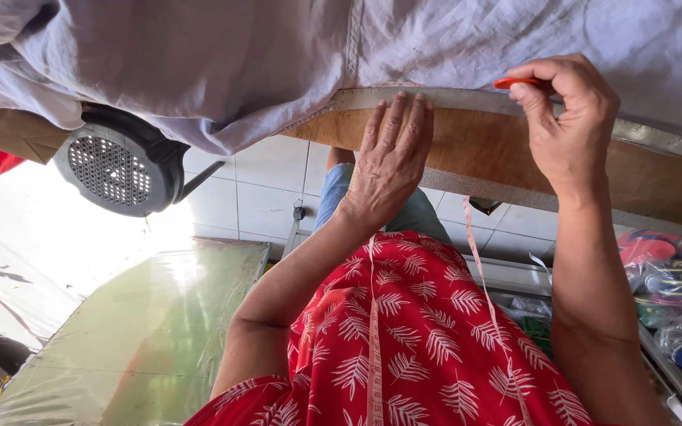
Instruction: The person marks a white shirt with orange chalk using a curved ruler, then folds the shirt into a compact rectangle and places it into a brown paper bag.
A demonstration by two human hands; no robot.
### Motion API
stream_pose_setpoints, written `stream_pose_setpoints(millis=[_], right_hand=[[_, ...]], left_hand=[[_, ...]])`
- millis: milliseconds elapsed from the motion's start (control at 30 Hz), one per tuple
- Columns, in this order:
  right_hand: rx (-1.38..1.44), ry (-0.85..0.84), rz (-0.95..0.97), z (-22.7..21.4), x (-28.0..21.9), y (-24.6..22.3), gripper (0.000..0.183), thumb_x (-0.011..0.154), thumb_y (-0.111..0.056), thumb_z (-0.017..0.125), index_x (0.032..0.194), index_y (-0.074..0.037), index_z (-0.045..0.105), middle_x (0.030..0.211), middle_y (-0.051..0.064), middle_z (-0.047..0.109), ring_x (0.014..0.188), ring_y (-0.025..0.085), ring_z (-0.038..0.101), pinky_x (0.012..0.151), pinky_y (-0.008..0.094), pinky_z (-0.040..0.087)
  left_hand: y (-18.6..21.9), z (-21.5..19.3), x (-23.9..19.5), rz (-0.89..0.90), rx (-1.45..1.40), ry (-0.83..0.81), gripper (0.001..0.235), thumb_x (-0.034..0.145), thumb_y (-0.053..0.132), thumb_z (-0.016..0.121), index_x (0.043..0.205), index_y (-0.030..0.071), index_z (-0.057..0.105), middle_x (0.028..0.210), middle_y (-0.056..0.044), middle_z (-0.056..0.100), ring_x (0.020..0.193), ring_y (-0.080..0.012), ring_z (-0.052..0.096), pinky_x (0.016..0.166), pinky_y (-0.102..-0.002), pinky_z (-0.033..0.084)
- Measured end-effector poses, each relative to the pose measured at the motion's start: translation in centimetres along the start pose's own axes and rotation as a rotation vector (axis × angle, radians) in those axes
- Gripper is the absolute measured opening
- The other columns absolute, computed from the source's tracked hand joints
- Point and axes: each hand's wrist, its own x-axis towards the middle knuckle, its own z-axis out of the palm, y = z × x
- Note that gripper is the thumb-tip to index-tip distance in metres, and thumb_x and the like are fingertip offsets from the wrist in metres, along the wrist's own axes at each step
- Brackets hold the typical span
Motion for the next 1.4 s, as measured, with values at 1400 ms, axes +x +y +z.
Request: stream_pose_setpoints(millis=[1400], right_hand=[[-0.214, -0.172, -0.261, 2.5, 1.7, 2.4, 0.021, 0.095, 0.015, 0.085, 0.111, 0.004, 0.079, 0.103, 0.018, 0.074, 0.093, 0.027, 0.067, 0.086, 0.036, 0.061]], left_hand=[[2.8, 0.0, 1.1, -0.065, 0.147, 0.078, 0.04, 0.109, 0.003, 0.043, 0.149, 0.005, 0.042, 0.143, -0.031, 0.054, 0.135, -0.0453, 0.058, 0.117, -0.055, 0.051]])
